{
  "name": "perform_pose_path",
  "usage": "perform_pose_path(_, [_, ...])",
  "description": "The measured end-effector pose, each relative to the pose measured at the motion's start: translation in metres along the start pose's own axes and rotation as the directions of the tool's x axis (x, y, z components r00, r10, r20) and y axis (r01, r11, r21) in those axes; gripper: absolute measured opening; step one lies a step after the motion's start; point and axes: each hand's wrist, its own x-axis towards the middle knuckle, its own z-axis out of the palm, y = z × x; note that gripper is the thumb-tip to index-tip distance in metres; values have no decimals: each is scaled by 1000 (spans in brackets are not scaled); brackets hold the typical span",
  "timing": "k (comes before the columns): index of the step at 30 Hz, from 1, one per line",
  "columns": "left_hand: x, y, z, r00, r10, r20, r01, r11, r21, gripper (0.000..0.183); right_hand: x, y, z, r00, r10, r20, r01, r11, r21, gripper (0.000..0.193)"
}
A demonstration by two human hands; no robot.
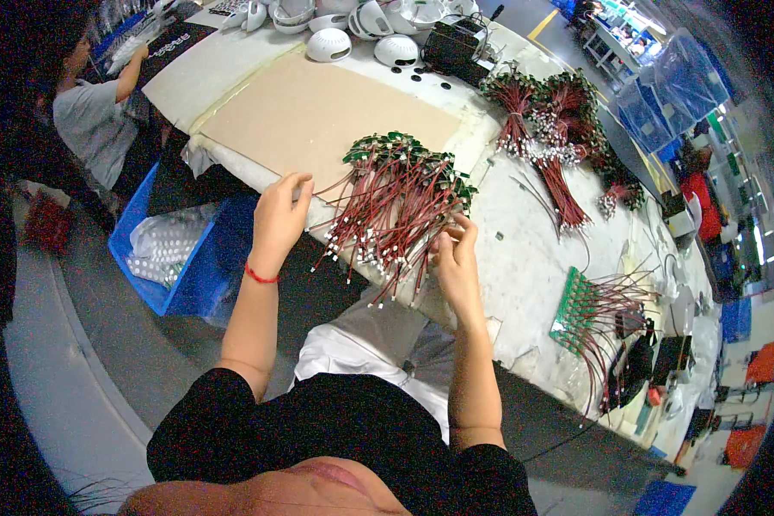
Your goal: The person gathers bundles of red-wired decorative light strands with white tips and green circuit boards, aligns them, and secures them with green zip ties. The person repeatedly picks up bundles, wraps the ties, and places the finished bundles on the table.
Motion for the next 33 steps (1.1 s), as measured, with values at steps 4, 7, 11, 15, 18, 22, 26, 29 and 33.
perform_pose_path(4, [17, 15, 7, 995, 8, 95, -44, 925, 378, 43, -8, 10, 11, 985, 78, -154, -31, 957, 287, 34])
perform_pose_path(7, [26, 25, 14, 981, -53, 187, -24, 920, 391, 55, -13, 7, 21, 981, 127, -144, -69, 932, 355, 33])
perform_pose_path(11, [29, 37, 31, 956, -57, 289, -14, 971, 238, 62, -4, -3, 37, 966, 45, -256, 17, 972, 235, 36])
perform_pose_path(15, [35, 45, 41, 933, -57, 354, 0, 988, 158, 68, 15, 5, 49, 953, 102, -284, 16, 923, 385, 41])
perform_pose_path(18, [33, 55, 48, 941, -20, 339, -35, 987, 157, 60, 27, 4, 63, 931, 103, -350, 53, 911, 410, 43])
perform_pose_path(22, [27, 54, 66, 967, 26, 252, -88, 968, 236, 41, 46, 16, 78, 944, 30, -330, 102, 921, 375, 49])
perform_pose_path(26, [26, 43, 75, 972, 51, 227, -114, 956, 269, 37, 42, 2, 70, 957, 70, -282, 49, 919, 392, 42])
perform_pose_path(29, [27, 38, 67, 960, 49, 277, -92, 985, 145, 40, 25, -5, 54, 973, 85, -216, 35, 866, 498, 43])
perform_pose_path(33, [27, 54, 62, 951, 4, 310, -28, 997, 73, 51, 15, -13, 55, 982, 73, -173, 27, 856, 516, 50])
